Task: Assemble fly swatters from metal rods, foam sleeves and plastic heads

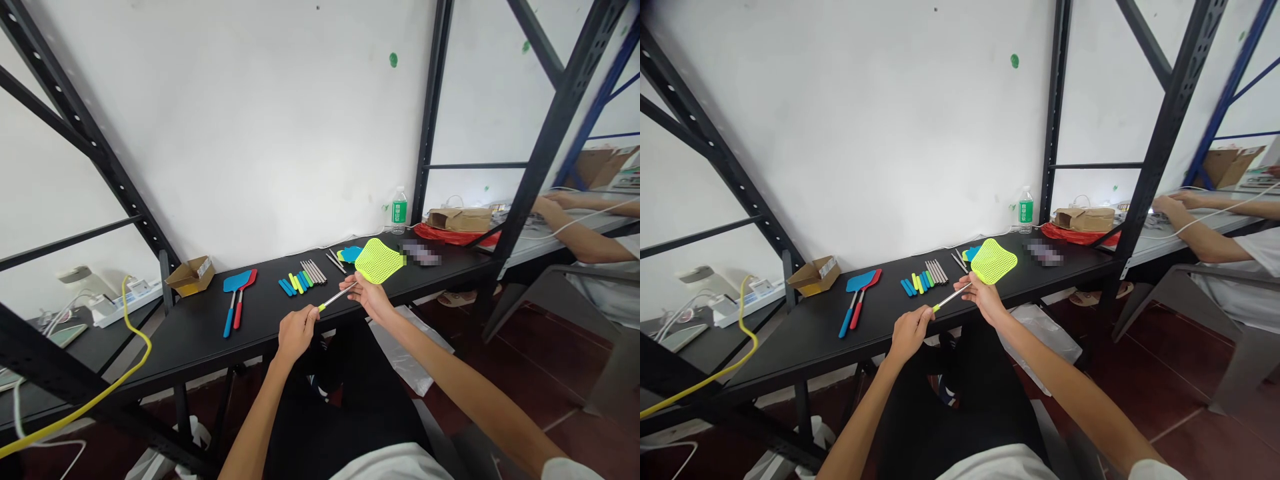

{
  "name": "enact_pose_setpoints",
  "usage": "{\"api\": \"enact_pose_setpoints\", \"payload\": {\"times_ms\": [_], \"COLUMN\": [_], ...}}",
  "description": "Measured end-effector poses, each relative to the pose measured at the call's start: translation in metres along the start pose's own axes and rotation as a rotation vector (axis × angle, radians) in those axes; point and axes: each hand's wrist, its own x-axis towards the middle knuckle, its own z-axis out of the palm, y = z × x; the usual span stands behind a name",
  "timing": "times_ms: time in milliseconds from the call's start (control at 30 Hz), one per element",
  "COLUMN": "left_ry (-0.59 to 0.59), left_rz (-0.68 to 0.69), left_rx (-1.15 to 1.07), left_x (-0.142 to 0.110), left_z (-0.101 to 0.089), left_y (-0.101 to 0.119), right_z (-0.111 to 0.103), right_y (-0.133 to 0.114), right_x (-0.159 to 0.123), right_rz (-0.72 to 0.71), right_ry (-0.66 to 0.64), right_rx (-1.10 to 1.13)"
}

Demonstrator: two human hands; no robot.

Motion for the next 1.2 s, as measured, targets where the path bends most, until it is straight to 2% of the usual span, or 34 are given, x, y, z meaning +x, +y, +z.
{"api": "enact_pose_setpoints", "payload": {"times_ms": [167,367,533,833,1033,1200], "left_ry": [-0.011,0.000,-0.008,-0.002,-0.011,-0.011], "left_rz": [-0.006,-0.007,-0.009,-0.006,-0.015,-0.016], "left_rx": [0.004,0.017,0.010,0.001,-0.014,-0.026], "left_x": [0.0008,0.0007,0.0005,0.0000,0.0007,0.0008], "left_z": [0.0002,-0.0001,-0.0001,0.0003,-0.0004,-0.0026], "left_y": [-0.0003,0.0001,0.0002,-0.0011,-0.0008,0.0011], "right_z": [-0.0013,-0.0030,-0.0038,-0.0044,-0.0026,-0.0038], "right_y": [0.0008,0.0001,0.0003,0.0017,0.0010,0.0009], "right_x": [0.0001,-0.0013,-0.0004,-0.0014,-0.0026,-0.0025], "right_rz": [0.032,0.033,0.093,-0.006,0.058,0.056], "right_ry": [0.005,-0.004,-0.016,-0.016,-0.007,-0.009], "right_rx": [0.018,-0.076,-0.009,-0.133,-0.053,-0.062]}}
